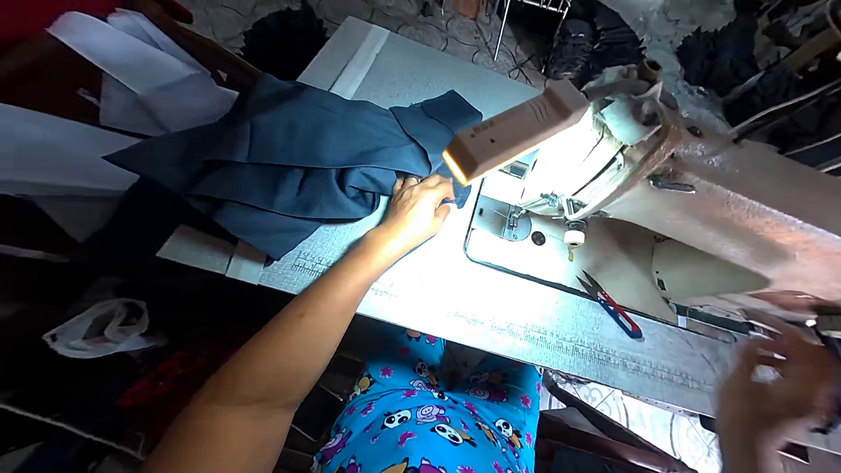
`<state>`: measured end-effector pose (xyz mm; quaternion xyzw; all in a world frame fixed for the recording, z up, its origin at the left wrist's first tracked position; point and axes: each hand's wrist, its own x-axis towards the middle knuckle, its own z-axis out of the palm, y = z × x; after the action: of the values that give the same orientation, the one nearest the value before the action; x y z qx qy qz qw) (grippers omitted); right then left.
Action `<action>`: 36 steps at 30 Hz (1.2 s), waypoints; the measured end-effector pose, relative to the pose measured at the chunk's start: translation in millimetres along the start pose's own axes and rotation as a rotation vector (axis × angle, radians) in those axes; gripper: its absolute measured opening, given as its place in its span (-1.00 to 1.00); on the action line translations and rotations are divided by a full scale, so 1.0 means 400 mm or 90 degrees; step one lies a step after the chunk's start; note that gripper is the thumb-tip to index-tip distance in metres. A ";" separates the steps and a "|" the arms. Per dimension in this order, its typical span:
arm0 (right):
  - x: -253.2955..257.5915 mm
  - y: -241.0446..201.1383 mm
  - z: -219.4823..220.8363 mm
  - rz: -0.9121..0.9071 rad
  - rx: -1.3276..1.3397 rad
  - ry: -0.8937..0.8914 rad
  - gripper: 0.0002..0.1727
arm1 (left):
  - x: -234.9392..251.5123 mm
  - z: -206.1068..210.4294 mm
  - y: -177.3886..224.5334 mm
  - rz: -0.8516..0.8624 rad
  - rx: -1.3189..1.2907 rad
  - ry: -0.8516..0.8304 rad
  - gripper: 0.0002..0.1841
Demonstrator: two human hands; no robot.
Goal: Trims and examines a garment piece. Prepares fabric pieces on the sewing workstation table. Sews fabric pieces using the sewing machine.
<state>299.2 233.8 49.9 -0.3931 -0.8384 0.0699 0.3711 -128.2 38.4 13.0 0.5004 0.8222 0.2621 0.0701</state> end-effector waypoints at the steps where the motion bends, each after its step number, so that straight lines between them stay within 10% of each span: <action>1: -0.039 -0.042 0.041 -0.070 -0.002 -0.109 -0.56 | -0.025 -0.003 0.002 0.006 -0.009 0.000 -0.76; 4: -0.099 -0.119 0.158 -0.122 -0.032 -0.251 -0.42 | -0.112 -0.003 0.014 0.020 -0.022 0.020 -0.78; 12: -0.076 -0.198 0.219 -0.111 -0.062 -0.147 -0.67 | -0.247 0.045 0.044 0.006 -0.082 0.125 -0.78; 18: -0.052 -0.416 0.255 0.075 0.194 -0.432 -0.67 | -0.251 0.047 0.042 0.013 -0.125 0.146 -0.77; 27: -0.044 -0.565 0.372 -0.157 -0.095 -0.288 -0.51 | -0.252 0.051 0.039 0.007 -0.118 0.156 -0.79; 36: -0.052 -0.520 0.357 -0.092 -0.028 -0.329 -0.61 | -0.254 0.047 0.039 0.015 -0.160 0.155 -0.79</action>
<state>84.8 102.2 21.3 -0.3093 -0.9324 0.1233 0.1404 -59.1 -36.7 -10.0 0.4619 0.7795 0.4221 0.0293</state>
